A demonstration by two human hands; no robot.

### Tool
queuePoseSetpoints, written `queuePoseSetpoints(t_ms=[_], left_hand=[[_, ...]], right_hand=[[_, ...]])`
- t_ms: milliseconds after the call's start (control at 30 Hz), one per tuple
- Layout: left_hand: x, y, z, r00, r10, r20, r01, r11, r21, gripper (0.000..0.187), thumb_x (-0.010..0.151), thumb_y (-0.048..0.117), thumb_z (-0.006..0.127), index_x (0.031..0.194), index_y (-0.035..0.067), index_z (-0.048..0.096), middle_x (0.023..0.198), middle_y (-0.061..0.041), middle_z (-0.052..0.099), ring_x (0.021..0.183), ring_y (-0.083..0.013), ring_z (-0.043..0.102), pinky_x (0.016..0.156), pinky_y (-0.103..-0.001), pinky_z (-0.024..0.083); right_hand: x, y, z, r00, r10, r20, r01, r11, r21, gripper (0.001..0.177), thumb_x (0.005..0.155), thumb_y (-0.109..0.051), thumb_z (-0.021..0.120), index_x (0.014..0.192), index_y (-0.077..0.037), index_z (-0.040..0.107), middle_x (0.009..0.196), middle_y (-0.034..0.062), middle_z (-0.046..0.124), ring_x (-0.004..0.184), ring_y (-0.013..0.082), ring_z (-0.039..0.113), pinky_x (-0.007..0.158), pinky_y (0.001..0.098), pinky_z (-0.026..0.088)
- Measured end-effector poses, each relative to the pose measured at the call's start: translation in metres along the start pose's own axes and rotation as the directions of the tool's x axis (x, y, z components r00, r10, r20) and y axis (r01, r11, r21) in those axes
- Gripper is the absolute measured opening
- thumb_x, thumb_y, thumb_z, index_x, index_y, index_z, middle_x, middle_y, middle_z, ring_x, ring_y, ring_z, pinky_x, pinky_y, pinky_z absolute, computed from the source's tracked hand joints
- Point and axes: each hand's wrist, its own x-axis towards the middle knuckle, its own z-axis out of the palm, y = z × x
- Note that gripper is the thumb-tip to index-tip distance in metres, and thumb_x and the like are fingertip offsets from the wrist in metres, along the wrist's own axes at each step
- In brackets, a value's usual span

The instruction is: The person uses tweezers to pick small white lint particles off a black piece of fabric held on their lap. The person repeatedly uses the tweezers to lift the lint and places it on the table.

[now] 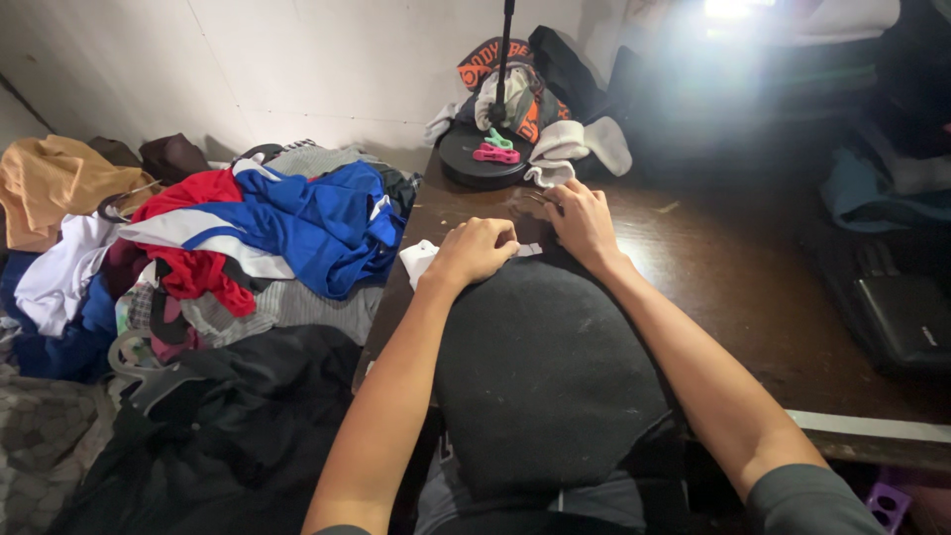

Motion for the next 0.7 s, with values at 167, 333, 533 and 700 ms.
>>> queuePoseSetpoints(t_ms=[167, 333, 533, 700], left_hand=[[-0.0004, 0.0016, -0.0015, 1.000, -0.007, 0.012, 0.007, 1.000, 0.000, 0.023, 0.089, 0.033, 0.070, 0.102, 0.015, 0.077, 0.097, -0.008, 0.079, 0.096, -0.0277, 0.075, 0.087, -0.041, 0.055], [0.0001, 0.0017, -0.0017, 1.000, -0.014, 0.014, 0.014, 1.000, 0.002, 0.023, 0.089, 0.032, 0.069, 0.104, 0.016, 0.077, 0.098, -0.008, 0.079, 0.096, -0.0277, 0.075, 0.088, -0.041, 0.055], [-0.0003, 0.0008, -0.0019, 1.000, 0.020, -0.006, -0.020, 1.000, 0.015, 0.024, 0.089, 0.032, 0.069, 0.105, 0.016, 0.077, 0.100, -0.010, 0.078, 0.098, -0.0299, 0.074, 0.088, -0.042, 0.055], [-0.0027, 0.0061, -0.0052, 0.999, -0.038, 0.028, 0.038, 0.999, 0.012, 0.024, 0.089, 0.032, 0.069, 0.106, 0.016, 0.077, 0.100, -0.009, 0.078, 0.099, -0.0276, 0.074, 0.090, -0.042, 0.054]], right_hand=[[0.0003, 0.0018, 0.0011, 1.000, -0.002, -0.001, 0.002, 1.000, 0.009, 0.021, 0.095, -0.019, 0.065, 0.108, -0.006, 0.074, 0.108, 0.0118, 0.070, 0.106, 0.0297, 0.065, 0.092, 0.0431, 0.043], [0.0000, -0.0007, -0.0015, 1.000, -0.009, -0.011, 0.010, 1.000, 0.008, 0.020, 0.094, -0.018, 0.066, 0.107, -0.005, 0.074, 0.108, 0.0121, 0.070, 0.106, 0.0298, 0.065, 0.093, 0.0432, 0.043], [-0.0001, -0.0035, -0.0038, 0.998, 0.052, -0.031, -0.049, 0.994, 0.103, 0.048, 0.094, -0.016, 0.065, 0.140, -0.002, 0.058, 0.102, 0.0106, 0.069, 0.104, 0.0295, 0.064, 0.093, 0.0443, 0.043], [-0.0025, -0.0025, -0.0042, 0.999, -0.006, -0.035, 0.006, 1.000, -0.002, 0.033, 0.097, -0.015, 0.064, 0.128, -0.004, 0.064, 0.105, 0.0125, 0.068, 0.104, 0.0300, 0.064, 0.093, 0.0441, 0.044]])
